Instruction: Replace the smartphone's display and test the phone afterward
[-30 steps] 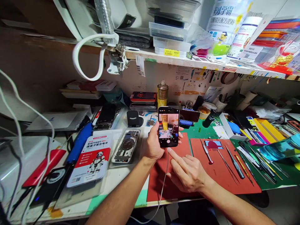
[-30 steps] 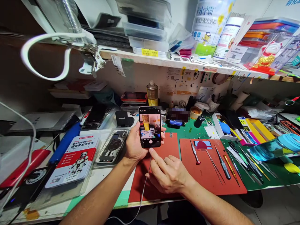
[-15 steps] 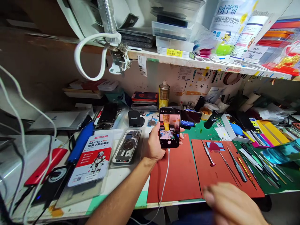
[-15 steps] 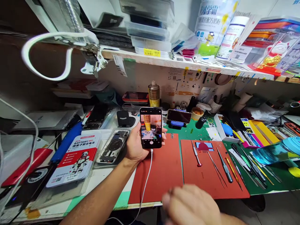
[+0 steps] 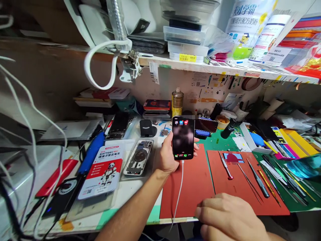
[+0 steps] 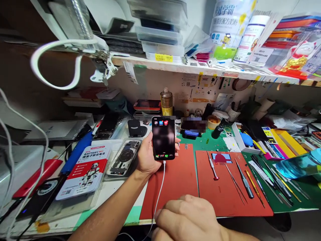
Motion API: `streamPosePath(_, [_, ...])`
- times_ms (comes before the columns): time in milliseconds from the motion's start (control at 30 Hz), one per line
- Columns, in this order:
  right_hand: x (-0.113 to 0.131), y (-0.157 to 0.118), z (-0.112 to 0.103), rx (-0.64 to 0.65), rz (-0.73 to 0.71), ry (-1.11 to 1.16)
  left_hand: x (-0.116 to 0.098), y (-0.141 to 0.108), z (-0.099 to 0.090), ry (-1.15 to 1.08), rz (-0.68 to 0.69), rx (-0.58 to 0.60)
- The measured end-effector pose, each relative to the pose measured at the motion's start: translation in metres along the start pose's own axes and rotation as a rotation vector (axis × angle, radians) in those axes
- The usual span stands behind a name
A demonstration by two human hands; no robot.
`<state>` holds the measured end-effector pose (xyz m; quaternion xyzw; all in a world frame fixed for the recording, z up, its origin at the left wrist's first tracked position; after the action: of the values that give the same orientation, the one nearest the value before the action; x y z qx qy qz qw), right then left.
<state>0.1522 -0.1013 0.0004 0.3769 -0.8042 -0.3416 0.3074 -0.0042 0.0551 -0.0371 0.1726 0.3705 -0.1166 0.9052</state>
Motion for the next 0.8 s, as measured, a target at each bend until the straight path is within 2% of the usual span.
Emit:
streamPosePath(67, [-0.01, 0.015, 0.0, -0.097, 0.042, 0.099, 0.0, 0.0, 0.001, -0.005, 0.008, -0.005])
streamPosePath(100, [-0.019, 0.023, 0.001, -0.13, 0.118, 0.143, 0.0, 0.0, 0.002, -0.009, 0.009, -0.009])
streamPosePath(233, [-0.071, 0.048, 0.016, -0.197, 0.611, 0.342, 0.001, 0.0, 0.008, -0.041, -0.027, -0.021])
streamPosePath(333, [-0.102, 0.047, 0.038, -0.206, 0.848, 0.616, 0.002, 0.0, 0.013, -0.075, -0.033, -0.039])
streamPosePath(400, [-0.108, 0.038, 0.054, -0.162, 0.917, 0.825, 0.001, 0.0, 0.015, -0.093, -0.04, -0.025])
streamPosePath(533, [-0.102, 0.016, 0.076, -0.047, 0.932, 1.173, 0.002, 0.001, 0.018, -0.143, -0.146, 0.09])
streamPosePath(800, [-0.104, -0.002, 0.092, -0.15, 1.037, 1.285, 0.001, -0.001, 0.013, -0.149, -0.154, 0.038])
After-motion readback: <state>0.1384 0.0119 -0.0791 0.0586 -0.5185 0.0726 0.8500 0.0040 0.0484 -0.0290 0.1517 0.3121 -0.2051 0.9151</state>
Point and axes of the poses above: each hand's wrist, its own y-axis towards the middle knuckle, its own z-axis out of the palm, x = y × z, the point moved 3 cm from there along y, towards the middle knuckle, and after that the axes turned 5 degrees about x, right-handed, at the moved point
